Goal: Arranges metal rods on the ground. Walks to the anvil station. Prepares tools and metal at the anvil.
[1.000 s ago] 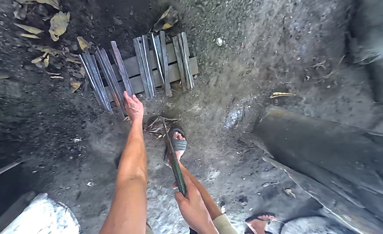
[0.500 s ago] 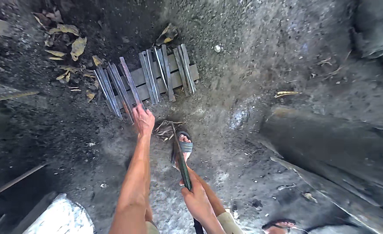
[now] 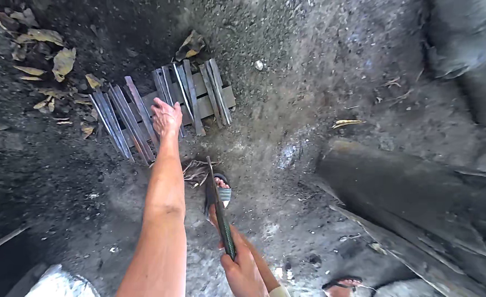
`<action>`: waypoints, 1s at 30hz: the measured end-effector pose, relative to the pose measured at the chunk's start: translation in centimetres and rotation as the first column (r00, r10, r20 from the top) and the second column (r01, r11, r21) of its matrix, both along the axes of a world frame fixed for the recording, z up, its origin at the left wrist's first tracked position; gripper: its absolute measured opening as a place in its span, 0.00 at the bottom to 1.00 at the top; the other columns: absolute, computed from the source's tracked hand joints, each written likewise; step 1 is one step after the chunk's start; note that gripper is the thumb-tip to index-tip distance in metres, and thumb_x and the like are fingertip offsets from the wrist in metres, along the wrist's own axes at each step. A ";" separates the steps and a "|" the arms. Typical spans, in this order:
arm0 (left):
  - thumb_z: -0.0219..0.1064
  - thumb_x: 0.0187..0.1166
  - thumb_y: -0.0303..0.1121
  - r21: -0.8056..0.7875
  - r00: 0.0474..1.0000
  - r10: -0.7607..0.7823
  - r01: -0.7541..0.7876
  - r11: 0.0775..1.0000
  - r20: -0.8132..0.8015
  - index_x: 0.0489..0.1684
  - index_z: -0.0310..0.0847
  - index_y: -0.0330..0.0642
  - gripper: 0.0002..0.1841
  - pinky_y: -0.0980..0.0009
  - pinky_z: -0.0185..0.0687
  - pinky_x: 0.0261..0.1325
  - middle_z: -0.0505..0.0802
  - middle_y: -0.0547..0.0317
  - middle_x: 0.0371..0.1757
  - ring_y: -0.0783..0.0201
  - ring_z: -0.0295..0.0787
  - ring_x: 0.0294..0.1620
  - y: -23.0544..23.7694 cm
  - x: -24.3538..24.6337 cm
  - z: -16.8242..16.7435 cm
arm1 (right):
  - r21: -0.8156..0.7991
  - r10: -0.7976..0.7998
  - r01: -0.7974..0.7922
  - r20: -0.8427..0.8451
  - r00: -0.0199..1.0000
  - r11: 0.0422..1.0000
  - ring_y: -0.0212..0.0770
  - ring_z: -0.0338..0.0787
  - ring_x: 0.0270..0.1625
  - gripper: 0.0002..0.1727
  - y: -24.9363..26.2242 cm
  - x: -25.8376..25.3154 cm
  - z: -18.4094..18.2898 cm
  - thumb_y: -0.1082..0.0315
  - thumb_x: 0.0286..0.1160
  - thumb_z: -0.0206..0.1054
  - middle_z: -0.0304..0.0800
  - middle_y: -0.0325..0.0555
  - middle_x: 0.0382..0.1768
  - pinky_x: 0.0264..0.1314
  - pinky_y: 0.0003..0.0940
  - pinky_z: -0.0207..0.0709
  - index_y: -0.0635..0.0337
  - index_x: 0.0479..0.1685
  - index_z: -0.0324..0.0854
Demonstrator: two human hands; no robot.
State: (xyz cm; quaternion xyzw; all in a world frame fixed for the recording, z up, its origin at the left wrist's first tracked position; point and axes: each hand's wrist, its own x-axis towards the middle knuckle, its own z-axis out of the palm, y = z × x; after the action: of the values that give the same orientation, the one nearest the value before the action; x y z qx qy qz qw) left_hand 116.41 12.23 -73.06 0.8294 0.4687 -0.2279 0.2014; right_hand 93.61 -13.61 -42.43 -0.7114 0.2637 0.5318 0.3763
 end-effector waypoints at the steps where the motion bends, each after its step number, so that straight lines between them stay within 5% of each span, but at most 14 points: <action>1: 0.59 0.79 0.64 0.013 1.000 -0.015 0.015 1.000 -0.014 0.93 0.53 0.43 0.47 0.36 0.84 0.62 0.77 0.33 0.81 0.34 0.87 0.66 0.0 0.1 -0.1 | 0.005 -0.006 0.006 -0.006 1.000 1.000 0.33 0.89 0.39 0.43 0.0 0.2 0.0 0.70 0.64 0.62 0.91 0.34 0.50 0.38 0.36 0.86 0.50 0.90 0.65; 7: 0.57 0.80 0.62 0.134 0.994 -0.062 0.050 0.990 0.086 0.91 0.61 0.45 0.42 0.41 0.83 0.66 0.73 0.33 0.83 0.36 0.80 0.74 -2.0 0.4 2.7 | -0.001 -0.034 0.034 -0.048 0.998 0.999 0.33 0.89 0.39 0.43 -0.5 1.2 -0.1 0.70 0.65 0.62 0.91 0.35 0.51 0.39 0.37 0.86 0.50 0.91 0.63; 10: 0.58 0.84 0.58 -0.062 0.989 -0.090 0.098 0.993 0.120 0.86 0.65 0.39 0.37 0.38 0.86 0.62 0.81 0.32 0.76 0.36 0.88 0.64 -4.5 1.5 5.5 | 0.001 -0.051 0.051 -0.029 0.998 0.999 0.32 0.89 0.39 0.42 -0.7 1.3 -0.2 0.69 0.65 0.62 0.91 0.34 0.51 0.39 0.36 0.87 0.49 0.91 0.64; 13: 0.58 0.83 0.61 -0.158 0.997 -0.079 0.080 0.984 0.014 0.86 0.63 0.38 0.40 0.37 0.85 0.62 0.91 0.36 0.63 0.38 0.91 0.63 -5.8 2.7 2.9 | -0.010 -0.072 0.072 -0.008 0.997 0.997 0.32 0.88 0.37 0.42 -0.9 1.3 -0.3 0.69 0.64 0.62 0.91 0.33 0.50 0.37 0.36 0.86 0.49 0.90 0.65; 30: 0.49 0.87 0.56 -0.025 0.985 -0.163 0.162 0.986 -0.057 0.89 0.58 0.39 0.37 0.43 0.87 0.60 0.88 0.37 0.67 0.41 0.92 0.61 -7.8 3.8 1.2 | -0.030 -0.120 0.119 -0.032 0.992 0.992 0.33 0.84 0.26 0.37 -1.4 1.8 -0.6 0.69 0.63 0.63 0.92 0.32 0.47 0.25 0.35 0.80 0.51 0.82 0.72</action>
State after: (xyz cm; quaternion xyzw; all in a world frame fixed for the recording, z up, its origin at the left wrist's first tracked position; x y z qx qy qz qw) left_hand 120.21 4.45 -71.82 0.8558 0.4028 -0.2724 0.1766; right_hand 95.43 -15.02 -43.02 -0.6904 0.3196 0.5167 0.3927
